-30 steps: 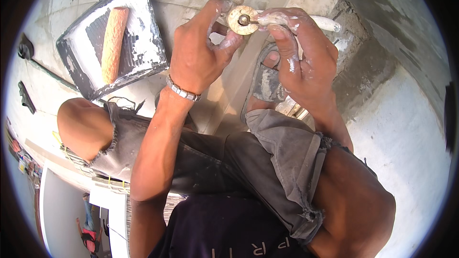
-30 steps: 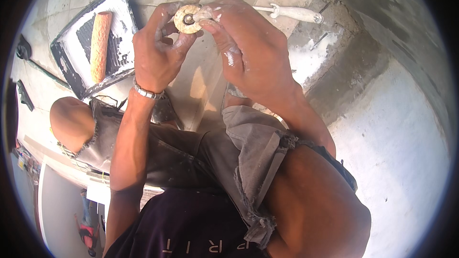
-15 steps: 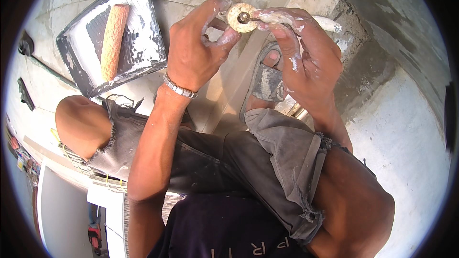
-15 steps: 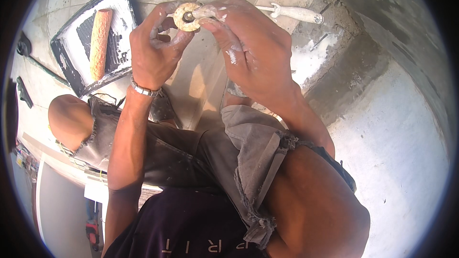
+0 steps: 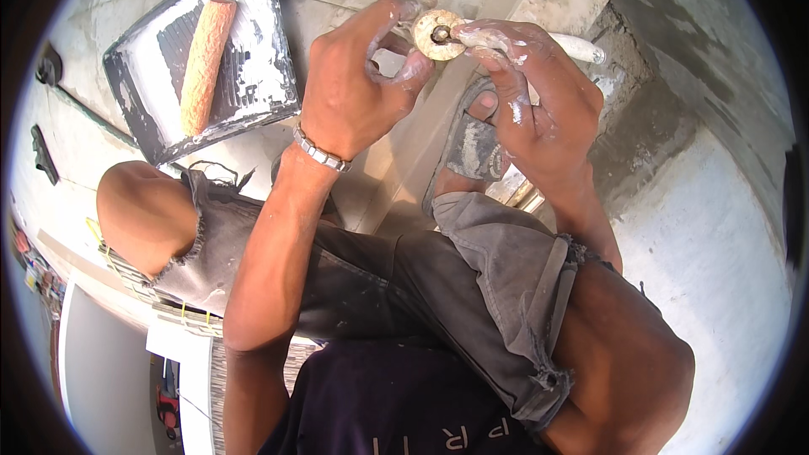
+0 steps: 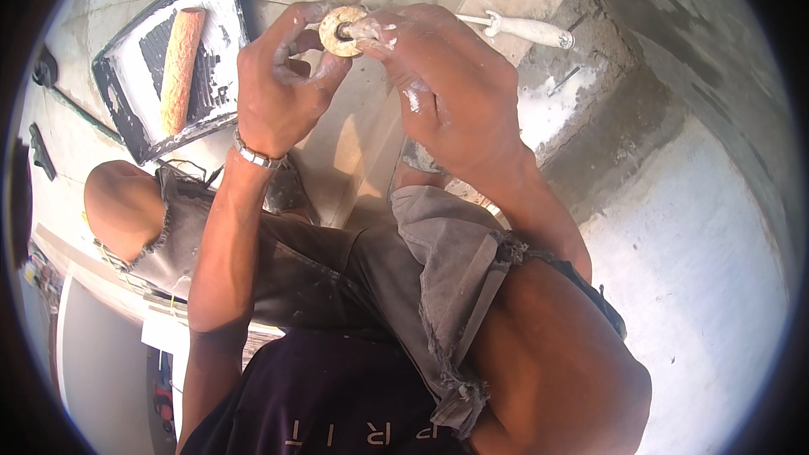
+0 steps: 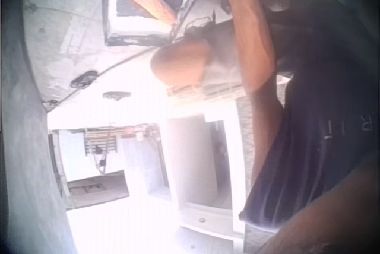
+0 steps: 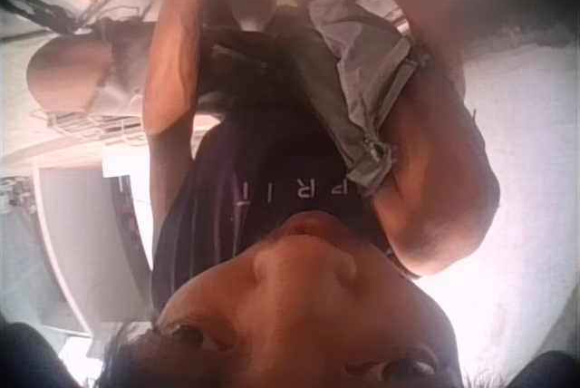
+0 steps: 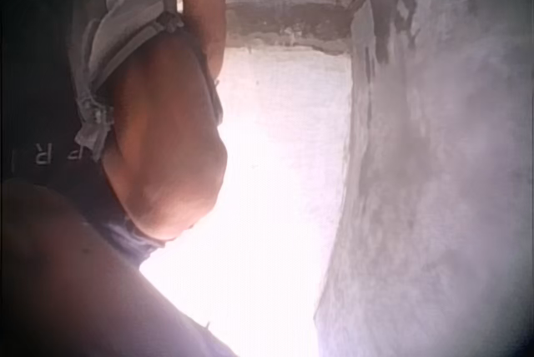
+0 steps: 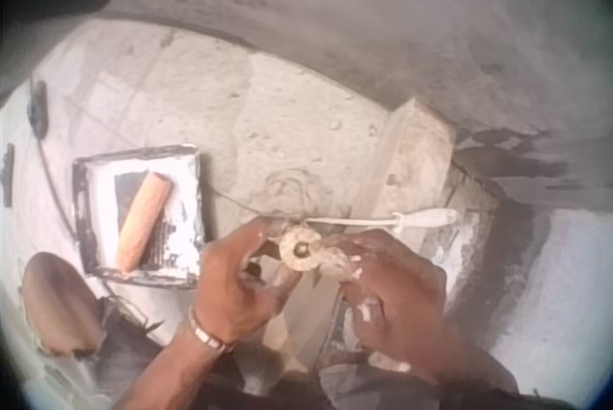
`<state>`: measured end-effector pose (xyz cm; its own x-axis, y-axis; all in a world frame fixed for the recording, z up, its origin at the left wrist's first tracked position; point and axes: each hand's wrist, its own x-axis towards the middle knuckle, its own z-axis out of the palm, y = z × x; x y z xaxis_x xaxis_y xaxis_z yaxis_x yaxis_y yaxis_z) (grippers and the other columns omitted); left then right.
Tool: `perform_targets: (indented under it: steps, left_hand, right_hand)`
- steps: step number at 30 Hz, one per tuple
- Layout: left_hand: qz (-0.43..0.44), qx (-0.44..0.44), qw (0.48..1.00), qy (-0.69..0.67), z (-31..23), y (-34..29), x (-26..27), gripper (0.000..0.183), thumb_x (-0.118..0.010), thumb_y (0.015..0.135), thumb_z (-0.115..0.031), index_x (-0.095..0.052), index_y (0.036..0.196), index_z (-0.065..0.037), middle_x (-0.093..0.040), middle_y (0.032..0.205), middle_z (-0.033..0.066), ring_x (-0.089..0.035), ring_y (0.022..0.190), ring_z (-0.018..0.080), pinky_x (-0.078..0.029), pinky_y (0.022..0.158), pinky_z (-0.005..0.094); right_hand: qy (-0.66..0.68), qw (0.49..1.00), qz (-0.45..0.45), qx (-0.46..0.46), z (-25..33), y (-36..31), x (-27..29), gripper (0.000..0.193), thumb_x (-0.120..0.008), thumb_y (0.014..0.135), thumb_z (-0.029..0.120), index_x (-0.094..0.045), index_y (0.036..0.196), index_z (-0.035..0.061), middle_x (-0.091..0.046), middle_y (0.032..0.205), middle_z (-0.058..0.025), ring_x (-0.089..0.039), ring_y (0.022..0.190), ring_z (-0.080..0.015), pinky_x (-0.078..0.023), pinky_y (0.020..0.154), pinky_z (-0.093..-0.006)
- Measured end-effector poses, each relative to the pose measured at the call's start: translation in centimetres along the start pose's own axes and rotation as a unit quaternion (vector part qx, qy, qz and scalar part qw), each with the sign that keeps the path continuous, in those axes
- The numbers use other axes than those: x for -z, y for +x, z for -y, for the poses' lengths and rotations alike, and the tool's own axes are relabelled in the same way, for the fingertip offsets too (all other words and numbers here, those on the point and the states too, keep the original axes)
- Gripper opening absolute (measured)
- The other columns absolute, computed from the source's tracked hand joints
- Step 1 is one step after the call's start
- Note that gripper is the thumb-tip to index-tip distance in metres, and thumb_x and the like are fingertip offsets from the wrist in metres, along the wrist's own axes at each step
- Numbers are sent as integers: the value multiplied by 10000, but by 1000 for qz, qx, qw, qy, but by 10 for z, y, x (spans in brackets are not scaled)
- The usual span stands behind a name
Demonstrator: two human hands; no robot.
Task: The person assembles a paint roller by attaching the roller sleeve to the metal cage and then inserting the handle. They repeatedly adjust the connection point to ensure it is secure.
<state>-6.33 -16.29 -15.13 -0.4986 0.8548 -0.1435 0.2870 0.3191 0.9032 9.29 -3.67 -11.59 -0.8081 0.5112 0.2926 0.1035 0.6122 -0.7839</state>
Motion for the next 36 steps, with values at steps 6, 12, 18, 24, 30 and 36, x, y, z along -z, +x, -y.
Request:
perform_targets:
  steps: [6,12,18,24,30,36]
  left_hand:
    - [36,44,987,-152,-10,0,9,326,-729,842,-114,-694,1124,46,-763,832,160,-789,796,239,-580,676,318]
    - [8,114,991,-66,-32,1,14,277,-737,868,-148,-719,1061,49,-764,810,167,-794,781,237,-578,682,312]
    - [-13,80,992,-99,-16,-7,6,338,-779,828,-164,-719,1103,22,-772,796,171,-777,725,257,-573,680,323]
    - [-35,70,993,-91,-17,-8,-2,352,-764,821,-139,-704,1130,18,-761,770,176,-768,709,291,-568,680,353]
    - [-57,150,979,-127,-30,-11,-7,284,-721,850,-110,-678,1092,31,-745,774,180,-780,752,281,-559,680,349]
    - [-39,212,962,-167,-53,-13,-3,268,-692,854,-72,-655,1085,58,-728,792,165,-786,787,240,-555,693,326]
  right_hand:
    - [48,998,-4,-29,-3,-7,-2,341,-698,792,-134,-701,1117,-32,-732,1126,-201,-726,978,-356,-607,807,-392]
    - [-25,1000,7,9,6,-4,-3,223,-671,870,-136,-667,1088,-87,-736,1106,-246,-754,927,-328,-624,742,-385]
    - [-53,999,2,12,6,1,-4,214,-668,869,-126,-688,1078,-81,-745,1053,-224,-739,900,-309,-597,744,-353]
    - [-5,999,12,-53,-1,-3,0,148,-674,940,-82,-685,1087,-88,-749,1047,-199,-729,893,-277,-578,758,-341]
    - [54,994,-31,-94,6,-2,-5,153,-744,924,-41,-683,1061,-71,-710,965,-182,-653,765,-285,-532,669,-338]
    - [27,998,-16,-63,6,-3,-1,177,-739,899,-78,-674,1063,-72,-719,992,-197,-693,808,-302,-562,688,-351]
